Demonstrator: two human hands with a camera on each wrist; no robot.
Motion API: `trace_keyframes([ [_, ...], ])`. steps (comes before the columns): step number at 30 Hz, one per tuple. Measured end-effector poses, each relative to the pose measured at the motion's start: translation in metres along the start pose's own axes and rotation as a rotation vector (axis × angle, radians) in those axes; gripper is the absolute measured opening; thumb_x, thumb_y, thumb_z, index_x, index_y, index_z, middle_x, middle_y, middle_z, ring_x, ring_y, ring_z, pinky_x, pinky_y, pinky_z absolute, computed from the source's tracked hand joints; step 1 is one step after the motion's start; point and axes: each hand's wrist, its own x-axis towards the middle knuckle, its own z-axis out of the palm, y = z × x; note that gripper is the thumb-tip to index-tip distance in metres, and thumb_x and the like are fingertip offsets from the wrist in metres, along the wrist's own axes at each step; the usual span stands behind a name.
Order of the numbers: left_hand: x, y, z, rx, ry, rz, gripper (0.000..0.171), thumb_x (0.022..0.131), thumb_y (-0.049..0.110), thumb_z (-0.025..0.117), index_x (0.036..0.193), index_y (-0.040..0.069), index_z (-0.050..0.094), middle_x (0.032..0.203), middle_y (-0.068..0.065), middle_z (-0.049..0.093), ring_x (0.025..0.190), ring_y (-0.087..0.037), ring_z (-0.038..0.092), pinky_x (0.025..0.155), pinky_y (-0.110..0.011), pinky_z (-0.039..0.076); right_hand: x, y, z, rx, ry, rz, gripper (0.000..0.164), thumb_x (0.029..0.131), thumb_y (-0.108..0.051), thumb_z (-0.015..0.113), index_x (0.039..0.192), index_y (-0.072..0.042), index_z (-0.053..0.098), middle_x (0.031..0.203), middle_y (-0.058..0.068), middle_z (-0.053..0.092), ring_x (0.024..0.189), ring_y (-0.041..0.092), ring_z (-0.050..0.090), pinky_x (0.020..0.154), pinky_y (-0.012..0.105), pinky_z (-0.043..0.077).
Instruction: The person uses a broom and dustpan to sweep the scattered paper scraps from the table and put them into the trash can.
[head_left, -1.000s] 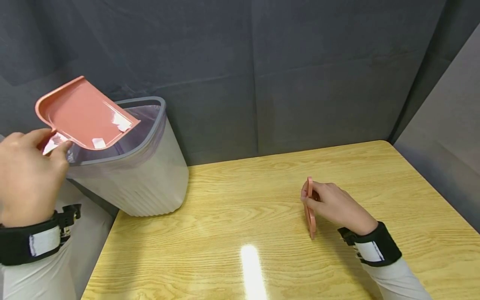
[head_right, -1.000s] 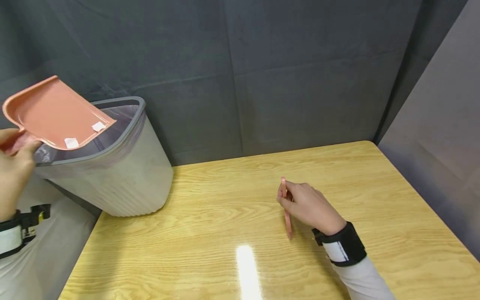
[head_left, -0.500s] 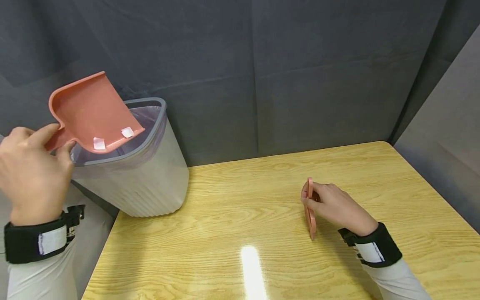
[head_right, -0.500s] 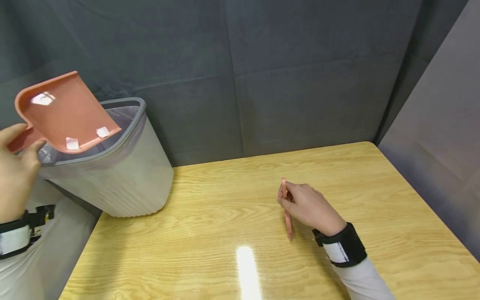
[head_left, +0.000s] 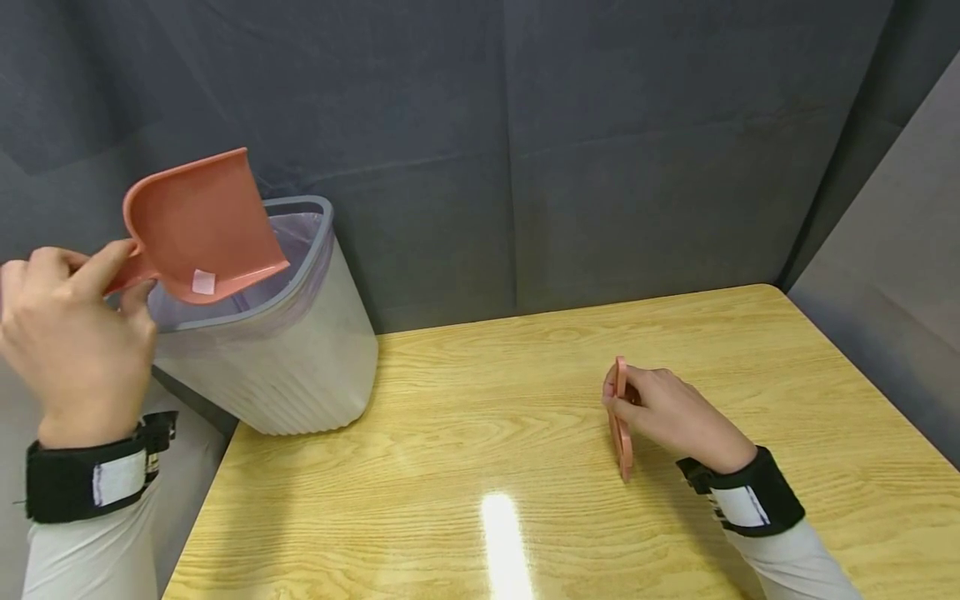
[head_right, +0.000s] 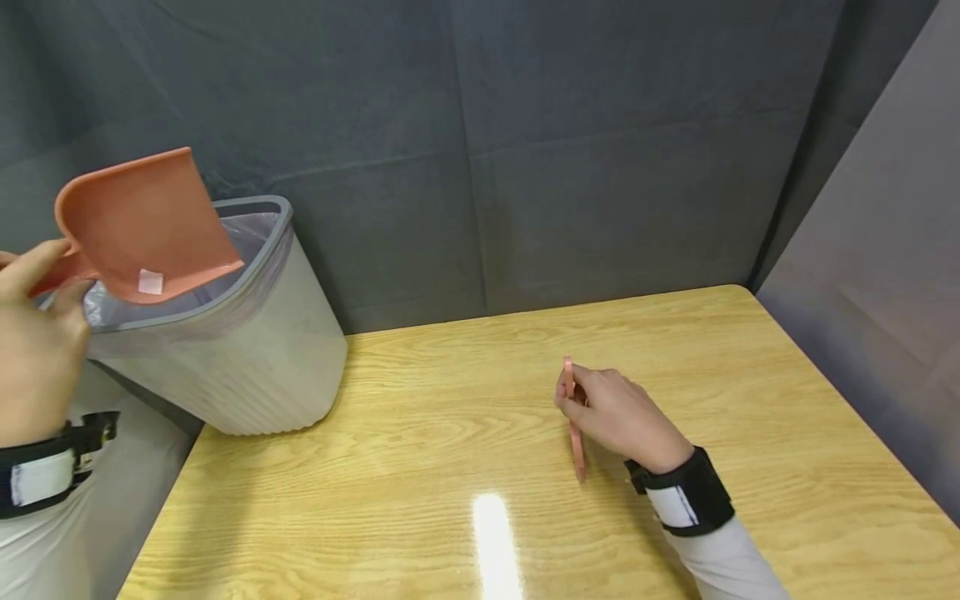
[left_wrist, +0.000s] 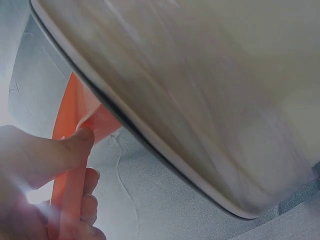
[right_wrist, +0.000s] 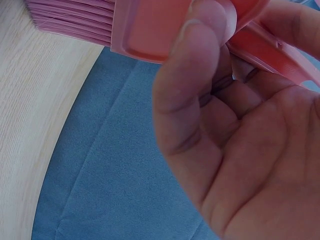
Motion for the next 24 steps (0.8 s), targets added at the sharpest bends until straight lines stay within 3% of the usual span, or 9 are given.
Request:
trace_keyframes([
  [12,-0.0009,0.0009,-0.0006,0.056,-0.036,0.026,0.030,0.098,0.014,0.066,0.127,0.010,0.073,0.104,-0.028,0.057,0.102,-0.049,0.050,0.072,-0.062,0.032,-0.0003,0.0007,-0.0006,0.000,0.001,-0.007,0.014,0.107,-0.022,0.058,0.102,-0.012,0.067,0.080,-0.004,0.060,0.064,0.013,0.049,0.058,0.028,0.036],
  [19,0.0007,0.0021,-0.0005,0.043,-0.035,0.048,0.029,0.097,0.014,0.067,0.125,0.015,0.074,0.105,-0.027,0.058,0.104,-0.049,0.050,0.068,-0.066,0.034,0.0003,0.0010,-0.0015,-0.002,0.000,-0.004,0.014,0.107,-0.022,0.059,0.103,-0.012,0.068,0.084,-0.003,0.063,0.067,0.012,0.052,0.060,0.028,0.038],
  [24,0.0012,0.0017,0.0001,0.034,-0.019,0.114,0.027,0.098,0.016,0.066,0.123,0.014,0.076,0.103,-0.028,0.057,0.101,-0.050,0.050,0.066,-0.064,0.034,0.0017,0.0005,-0.0018,0.001,0.000,-0.002,0.012,0.106,-0.020,0.060,0.103,-0.011,0.068,0.085,-0.002,0.063,0.069,0.013,0.052,0.061,0.029,0.038],
])
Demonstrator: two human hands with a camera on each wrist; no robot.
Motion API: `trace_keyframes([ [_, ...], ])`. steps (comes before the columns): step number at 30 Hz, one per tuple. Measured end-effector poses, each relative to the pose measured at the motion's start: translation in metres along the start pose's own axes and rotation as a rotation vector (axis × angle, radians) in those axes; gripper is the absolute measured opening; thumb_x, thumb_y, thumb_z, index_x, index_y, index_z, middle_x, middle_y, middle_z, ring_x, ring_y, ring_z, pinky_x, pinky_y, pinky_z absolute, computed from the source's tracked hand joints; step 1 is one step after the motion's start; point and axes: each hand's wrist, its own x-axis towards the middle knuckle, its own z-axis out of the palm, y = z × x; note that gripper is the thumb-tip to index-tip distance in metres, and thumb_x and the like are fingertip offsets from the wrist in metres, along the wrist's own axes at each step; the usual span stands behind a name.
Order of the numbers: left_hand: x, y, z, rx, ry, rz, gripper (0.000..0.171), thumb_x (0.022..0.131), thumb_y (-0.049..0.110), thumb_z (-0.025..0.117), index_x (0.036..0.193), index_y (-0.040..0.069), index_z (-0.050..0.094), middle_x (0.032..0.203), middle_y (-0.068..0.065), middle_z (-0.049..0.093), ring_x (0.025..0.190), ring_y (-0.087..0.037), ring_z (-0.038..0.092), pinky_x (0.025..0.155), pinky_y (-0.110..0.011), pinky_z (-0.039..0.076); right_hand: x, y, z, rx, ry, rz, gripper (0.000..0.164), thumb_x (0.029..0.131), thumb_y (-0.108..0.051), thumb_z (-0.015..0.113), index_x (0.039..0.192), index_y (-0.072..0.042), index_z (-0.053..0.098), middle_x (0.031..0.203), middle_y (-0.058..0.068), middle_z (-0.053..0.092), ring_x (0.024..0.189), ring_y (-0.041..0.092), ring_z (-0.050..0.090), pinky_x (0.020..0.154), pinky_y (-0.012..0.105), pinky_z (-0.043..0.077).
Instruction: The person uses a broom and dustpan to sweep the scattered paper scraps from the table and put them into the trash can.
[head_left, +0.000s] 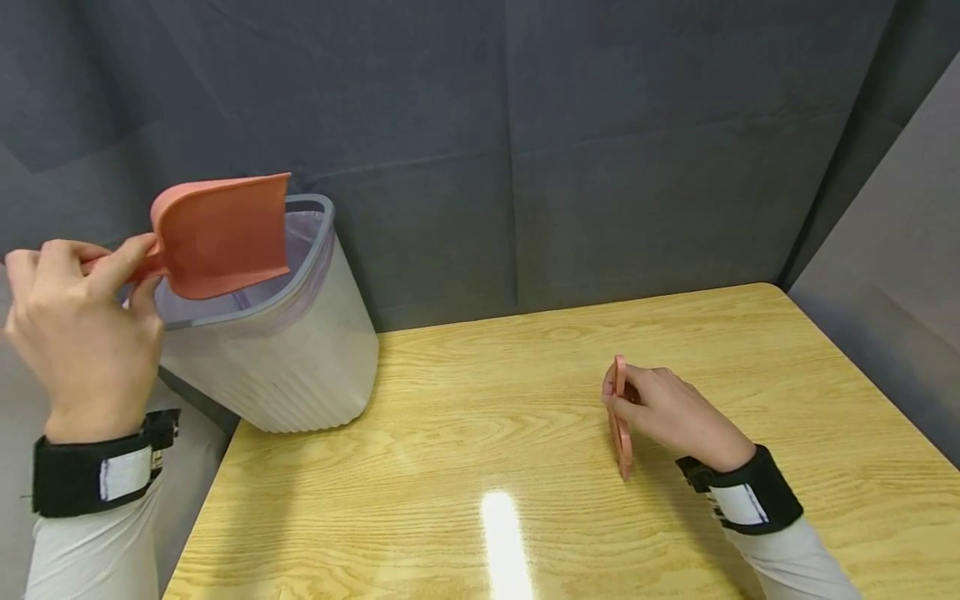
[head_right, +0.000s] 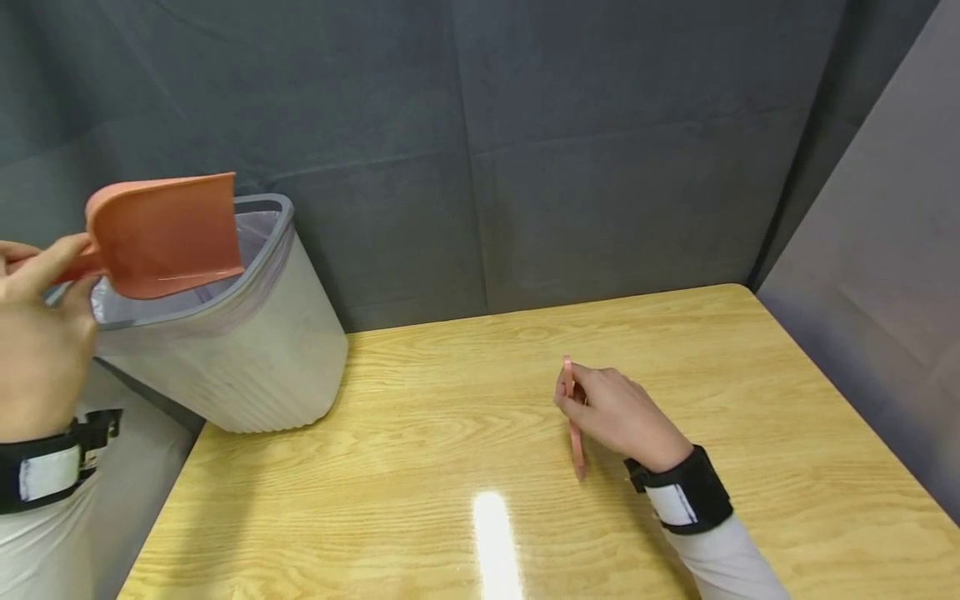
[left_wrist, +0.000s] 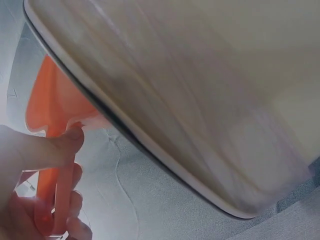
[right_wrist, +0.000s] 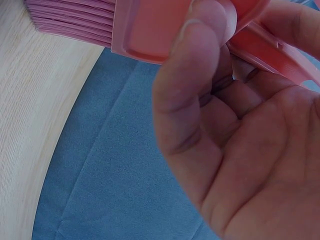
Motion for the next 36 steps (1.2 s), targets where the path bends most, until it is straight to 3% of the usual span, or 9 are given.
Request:
trace_keyframes([
  [6,0.001,-0.002,-0.001,-0.040,0.039,0.021,0.023,0.098,0.015,0.067,0.119,0.014,0.078,0.103,-0.028,0.058,0.103,-0.051,0.050,0.071,-0.062,0.035,0.000,-0.002,0.001,0.001,-0.009,0.026,0.018,0.107,-0.025,0.058,0.103,-0.010,0.068,0.081,-0.001,0.060,0.065,0.014,0.050,0.058,0.028,0.036],
  [12,0.002,-0.003,-0.002,-0.093,0.083,-0.008,0.026,0.099,0.014,0.066,0.123,0.013,0.076,0.105,-0.030,0.057,0.106,-0.054,0.051,0.087,-0.063,0.036,0.002,-0.002,0.002,0.008,-0.016,0.039,0.021,0.108,-0.027,0.057,0.102,-0.010,0.068,0.078,0.000,0.057,0.063,0.014,0.047,0.056,0.028,0.034],
  [17,0.001,0.000,-0.005,-0.124,0.120,-0.044,0.027,0.097,0.014,0.069,0.123,0.009,0.074,0.101,-0.031,0.057,0.099,-0.055,0.052,0.086,-0.060,0.035,0.002,-0.002,0.001,0.009,-0.017,0.030,0.019,0.107,-0.025,0.058,0.103,-0.010,0.067,0.080,-0.001,0.059,0.064,0.014,0.049,0.057,0.029,0.034],
  [24,-0.009,0.016,-0.010,-0.212,0.148,-0.077,0.038,0.096,0.032,0.073,0.125,0.009,0.074,0.096,-0.031,0.063,0.082,-0.046,0.058,0.079,-0.015,0.029,0.001,-0.001,0.002,0.006,-0.018,0.025,0.015,0.107,-0.025,0.059,0.104,-0.012,0.065,0.079,-0.002,0.058,0.064,0.014,0.048,0.057,0.029,0.035],
  [26,-0.013,0.024,-0.011,-0.278,0.140,-0.080,0.041,0.094,0.035,0.076,0.124,0.008,0.075,0.094,-0.030,0.065,0.077,-0.030,0.059,0.077,-0.008,0.028,0.001,-0.001,0.002,0.009,-0.013,0.021,0.015,0.107,-0.024,0.059,0.104,-0.011,0.066,0.080,-0.002,0.059,0.065,0.013,0.049,0.058,0.029,0.035],
  [29,-0.022,0.043,-0.010,-0.409,0.087,-0.062,0.039,0.090,0.028,0.081,0.121,0.004,0.076,0.091,-0.027,0.067,0.077,-0.007,0.054,0.074,-0.008,0.032,0.001,-0.001,0.002,0.012,-0.007,0.019,0.014,0.107,-0.022,0.059,0.103,-0.011,0.068,0.082,-0.002,0.062,0.066,0.013,0.051,0.058,0.029,0.036],
  [31,-0.033,0.059,-0.007,-0.485,0.019,-0.029,0.036,0.088,0.019,0.083,0.118,0.002,0.077,0.088,-0.022,0.068,0.077,0.001,0.047,0.070,-0.012,0.033,0.001,-0.001,0.001,0.007,-0.005,0.012,0.012,0.106,-0.020,0.060,0.102,-0.011,0.067,0.083,-0.003,0.063,0.067,0.013,0.052,0.059,0.029,0.037],
  [36,-0.072,0.105,0.010,-0.630,-0.243,0.110,0.033,0.083,0.008,0.085,0.113,-0.001,0.076,0.090,-0.010,0.069,0.072,-0.013,0.053,0.062,-0.023,0.042,0.001,0.000,0.000,0.000,-0.009,0.003,0.013,0.106,-0.021,0.060,0.102,-0.011,0.067,0.082,-0.003,0.062,0.067,0.013,0.052,0.060,0.029,0.038],
])
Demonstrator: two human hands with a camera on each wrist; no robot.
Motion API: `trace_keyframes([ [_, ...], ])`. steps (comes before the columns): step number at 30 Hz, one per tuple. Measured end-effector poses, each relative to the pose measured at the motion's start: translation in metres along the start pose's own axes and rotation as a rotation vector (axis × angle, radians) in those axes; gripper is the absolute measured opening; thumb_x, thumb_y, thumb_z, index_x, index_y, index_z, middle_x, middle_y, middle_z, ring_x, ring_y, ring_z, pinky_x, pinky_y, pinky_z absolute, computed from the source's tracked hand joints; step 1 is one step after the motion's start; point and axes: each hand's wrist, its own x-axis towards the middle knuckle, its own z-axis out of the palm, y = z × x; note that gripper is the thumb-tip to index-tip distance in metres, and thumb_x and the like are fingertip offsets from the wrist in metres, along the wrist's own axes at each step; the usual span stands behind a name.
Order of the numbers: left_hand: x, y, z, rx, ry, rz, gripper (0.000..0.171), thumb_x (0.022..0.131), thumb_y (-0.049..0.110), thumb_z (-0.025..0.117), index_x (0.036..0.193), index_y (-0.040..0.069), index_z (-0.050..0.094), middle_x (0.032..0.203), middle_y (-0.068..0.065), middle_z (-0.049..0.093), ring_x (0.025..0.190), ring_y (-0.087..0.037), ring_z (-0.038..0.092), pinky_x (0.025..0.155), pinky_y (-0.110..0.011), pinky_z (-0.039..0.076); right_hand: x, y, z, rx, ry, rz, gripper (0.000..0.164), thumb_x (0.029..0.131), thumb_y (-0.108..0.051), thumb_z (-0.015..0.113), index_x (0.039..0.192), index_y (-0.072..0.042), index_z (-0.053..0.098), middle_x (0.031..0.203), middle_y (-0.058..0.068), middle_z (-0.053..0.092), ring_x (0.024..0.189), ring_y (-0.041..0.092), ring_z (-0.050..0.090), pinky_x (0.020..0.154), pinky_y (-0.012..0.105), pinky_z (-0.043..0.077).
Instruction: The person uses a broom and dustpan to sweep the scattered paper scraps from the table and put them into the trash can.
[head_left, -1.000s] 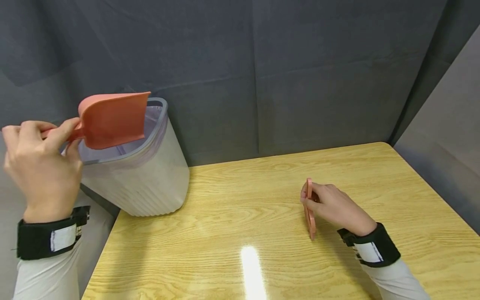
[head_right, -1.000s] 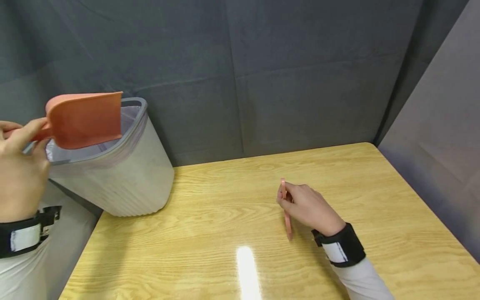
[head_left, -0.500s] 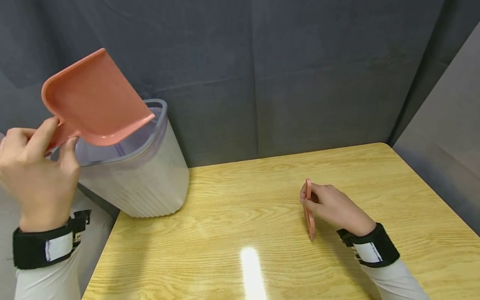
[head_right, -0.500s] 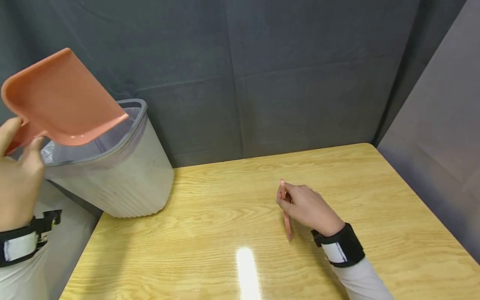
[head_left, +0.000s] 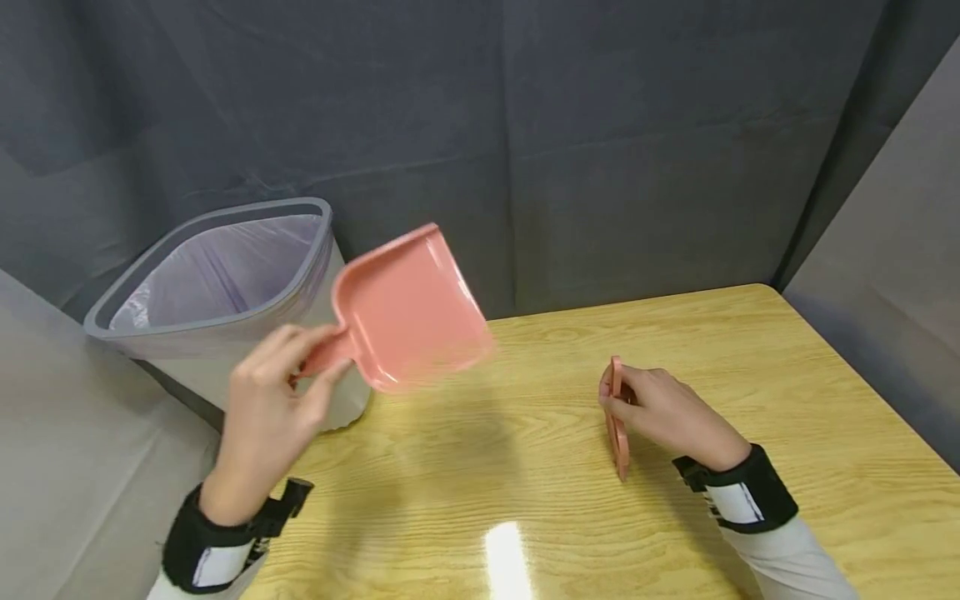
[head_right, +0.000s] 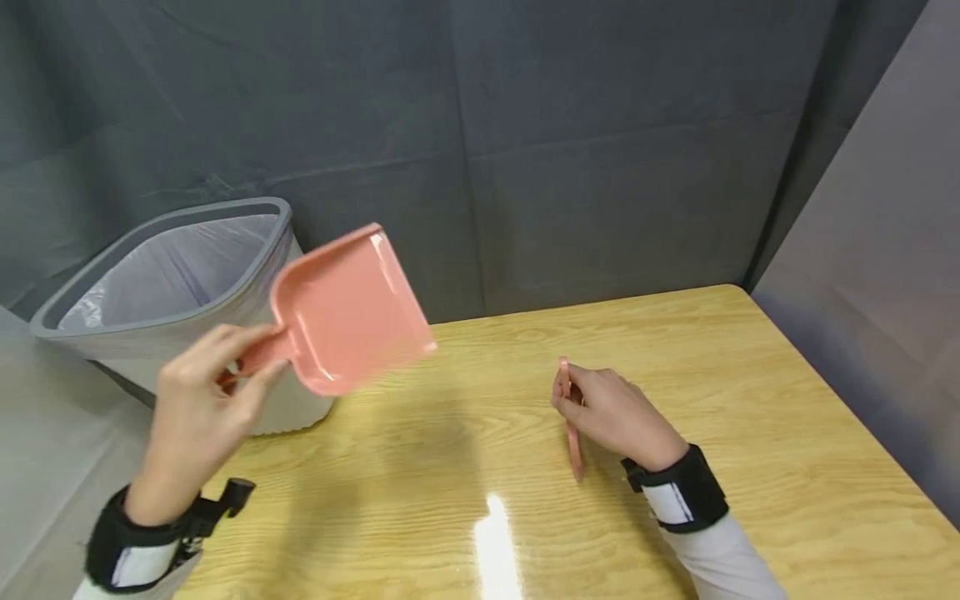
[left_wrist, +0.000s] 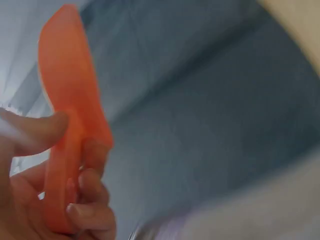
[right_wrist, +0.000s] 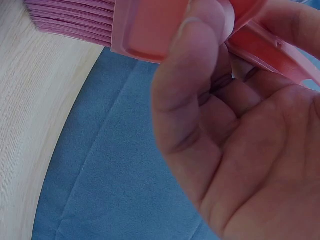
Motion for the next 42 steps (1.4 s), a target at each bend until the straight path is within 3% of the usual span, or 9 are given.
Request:
trace_keyframes([
  [3,-0.018,0.010,0.036,-0.049,-0.178,-0.019,0.033,0.083,0.012,0.087,0.113,0.004,0.077,0.092,-0.004,0.070,0.073,-0.015,0.057,0.062,-0.031,0.047,0.000,0.001,0.000,-0.005,0.002,0.002,0.012,0.106,-0.020,0.060,0.102,-0.011,0.067,0.083,-0.002,0.062,0.069,0.013,0.053,0.062,0.029,0.040],
  [8,-0.044,0.009,0.089,-0.077,-0.426,-0.112,0.031,0.084,0.020,0.088,0.111,0.009,0.079,0.089,0.002,0.068,0.071,-0.010,0.056,0.063,-0.029,0.046,0.001,0.001,0.001,0.000,0.002,0.006,0.012,0.106,-0.020,0.059,0.102,-0.011,0.067,0.083,-0.002,0.061,0.070,0.013,0.053,0.063,0.030,0.041],
  [12,-0.063,0.006,0.119,-0.110,-0.530,-0.142,0.028,0.084,0.021,0.087,0.108,0.010,0.080,0.082,0.006,0.065,0.067,-0.007,0.053,0.060,-0.026,0.044,0.001,0.000,0.002,0.003,-0.003,0.004,0.012,0.107,-0.020,0.059,0.102,-0.011,0.066,0.083,-0.002,0.061,0.070,0.013,0.053,0.062,0.030,0.041],
  [17,-0.083,0.006,0.143,-0.162,-0.612,-0.176,0.026,0.084,0.021,0.087,0.107,0.011,0.080,0.084,0.002,0.068,0.068,-0.007,0.053,0.059,-0.025,0.044,0.002,-0.001,0.001,0.007,-0.009,0.010,0.014,0.107,-0.022,0.058,0.102,-0.012,0.066,0.083,-0.002,0.060,0.073,0.014,0.054,0.065,0.030,0.042],
  [25,-0.101,0.007,0.162,-0.217,-0.648,-0.202,0.020,0.088,0.027,0.084,0.102,0.013,0.081,0.076,0.010,0.059,0.065,-0.005,0.048,0.055,-0.023,0.038,0.002,-0.002,0.001,0.012,-0.007,-0.004,0.018,0.108,-0.025,0.057,0.101,-0.012,0.067,0.081,-0.003,0.061,0.070,0.013,0.054,0.063,0.030,0.041],
  [35,-0.107,0.010,0.167,-0.247,-0.681,-0.232,0.024,0.089,0.025,0.084,0.107,0.010,0.080,0.091,0.003,0.070,0.073,-0.007,0.054,0.060,-0.024,0.043,0.002,-0.001,0.002,0.022,-0.001,-0.028,0.018,0.108,-0.025,0.056,0.104,-0.011,0.065,0.083,-0.002,0.059,0.073,0.015,0.053,0.064,0.030,0.042],
  [42,-0.107,0.008,0.172,-0.235,-0.699,-0.219,0.021,0.089,0.022,0.084,0.106,0.011,0.080,0.090,0.002,0.071,0.074,-0.008,0.056,0.061,-0.025,0.043,0.003,-0.003,0.004,0.013,0.009,-0.041,0.005,0.105,-0.015,0.061,0.102,-0.011,0.063,0.086,0.000,0.056,0.075,0.016,0.051,0.064,0.031,0.042],
])
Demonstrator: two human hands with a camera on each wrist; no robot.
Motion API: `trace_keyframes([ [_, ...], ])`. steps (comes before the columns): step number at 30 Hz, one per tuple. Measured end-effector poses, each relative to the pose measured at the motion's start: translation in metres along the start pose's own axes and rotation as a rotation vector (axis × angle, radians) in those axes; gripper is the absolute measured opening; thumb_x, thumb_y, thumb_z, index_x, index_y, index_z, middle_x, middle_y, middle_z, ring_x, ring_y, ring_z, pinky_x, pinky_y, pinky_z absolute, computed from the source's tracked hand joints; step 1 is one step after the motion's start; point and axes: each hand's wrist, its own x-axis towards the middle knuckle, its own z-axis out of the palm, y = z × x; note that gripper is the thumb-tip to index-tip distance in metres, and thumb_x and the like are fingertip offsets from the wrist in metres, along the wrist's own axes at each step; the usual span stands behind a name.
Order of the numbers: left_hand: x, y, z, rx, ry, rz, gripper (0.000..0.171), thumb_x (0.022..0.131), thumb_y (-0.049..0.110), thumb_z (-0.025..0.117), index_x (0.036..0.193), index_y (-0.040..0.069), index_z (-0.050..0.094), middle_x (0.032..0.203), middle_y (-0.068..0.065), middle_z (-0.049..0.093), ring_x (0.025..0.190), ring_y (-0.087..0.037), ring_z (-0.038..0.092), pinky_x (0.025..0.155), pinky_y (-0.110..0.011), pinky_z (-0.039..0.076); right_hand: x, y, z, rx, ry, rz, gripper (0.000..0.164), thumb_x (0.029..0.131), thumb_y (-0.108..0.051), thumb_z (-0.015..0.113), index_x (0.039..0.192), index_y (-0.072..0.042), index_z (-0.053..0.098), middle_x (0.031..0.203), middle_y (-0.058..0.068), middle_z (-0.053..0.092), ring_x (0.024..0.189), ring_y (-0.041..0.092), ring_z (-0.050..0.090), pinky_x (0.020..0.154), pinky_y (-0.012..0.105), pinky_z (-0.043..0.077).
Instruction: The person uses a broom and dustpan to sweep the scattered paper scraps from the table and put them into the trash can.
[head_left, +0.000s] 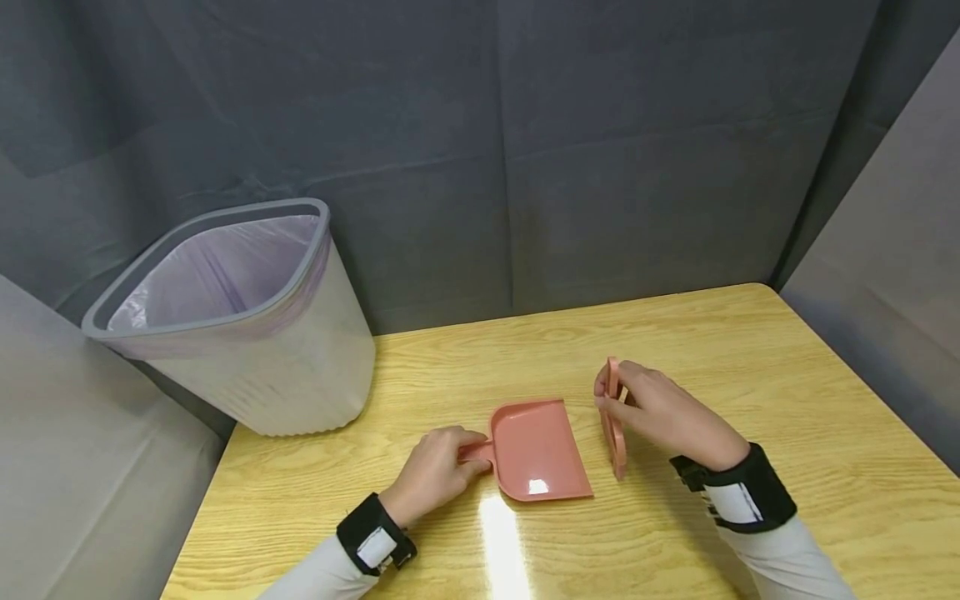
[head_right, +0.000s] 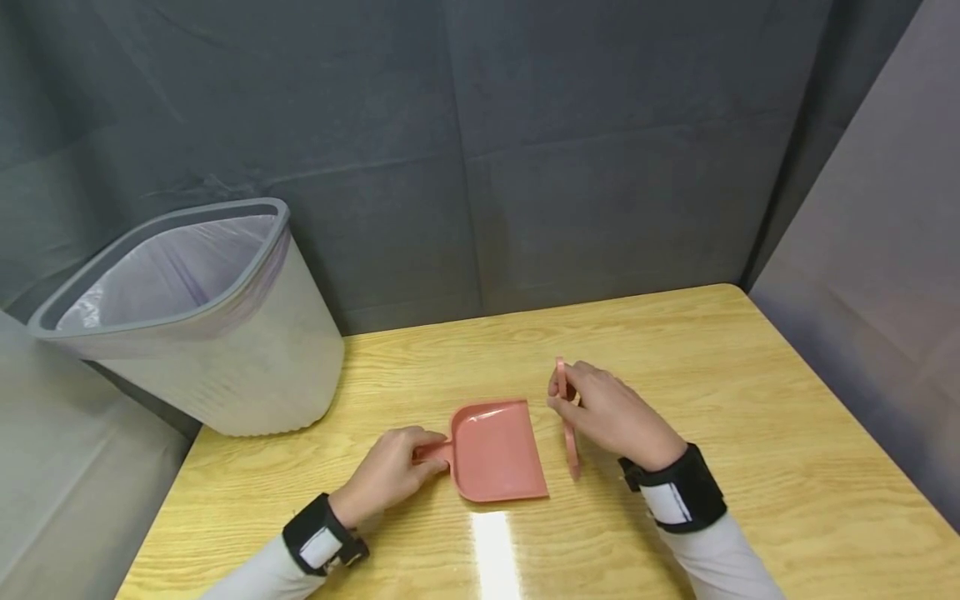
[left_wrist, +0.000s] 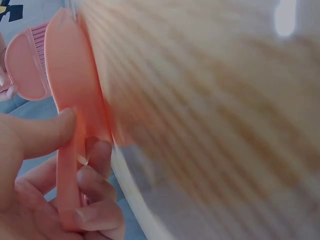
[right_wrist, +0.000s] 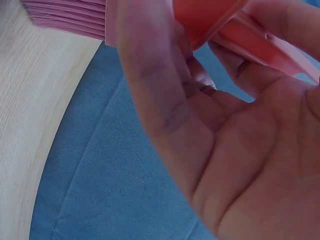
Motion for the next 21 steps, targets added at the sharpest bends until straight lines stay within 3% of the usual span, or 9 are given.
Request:
trace_keyframes([
  [5,0.001,0.000,0.000,0.010,-0.006,-0.012,0.023,0.087,0.024,0.085,0.106,0.012,0.080,0.092,0.002,0.072,0.078,-0.009,0.061,0.065,-0.025,0.045,0.001,0.000,-0.001,-0.007,0.019,-0.027,0.006,0.100,-0.012,0.068,0.100,-0.011,0.063,0.090,0.000,0.060,0.076,0.014,0.053,0.064,0.029,0.046],
  [12,0.001,0.000,0.000,0.005,-0.012,-0.022,0.023,0.086,0.022,0.086,0.105,0.011,0.080,0.095,0.000,0.073,0.081,-0.010,0.063,0.067,-0.026,0.047,0.001,-0.013,0.002,-0.031,0.113,-0.073,0.015,0.093,-0.003,0.076,0.105,-0.010,0.070,0.096,-0.002,0.067,0.086,0.014,0.063,0.073,0.033,0.054],
  [18,0.003,-0.002,0.001,0.007,-0.018,-0.029,0.024,0.086,0.023,0.086,0.106,0.010,0.080,0.094,0.001,0.072,0.078,-0.010,0.060,0.065,-0.025,0.046,0.004,-0.030,0.029,-0.182,0.208,-0.260,0.023,0.083,-0.003,0.085,0.100,-0.016,0.076,0.098,-0.006,0.071,0.085,0.012,0.068,0.073,0.035,0.057],
  [21,0.004,-0.002,0.001,0.005,-0.029,-0.032,0.023,0.087,0.024,0.086,0.105,0.011,0.080,0.094,0.002,0.072,0.078,-0.009,0.060,0.066,-0.025,0.046,0.004,-0.037,0.046,-0.239,0.193,-0.309,0.024,0.083,-0.004,0.086,0.100,-0.018,0.076,0.099,-0.007,0.070,0.083,0.011,0.069,0.070,0.031,0.057],
])
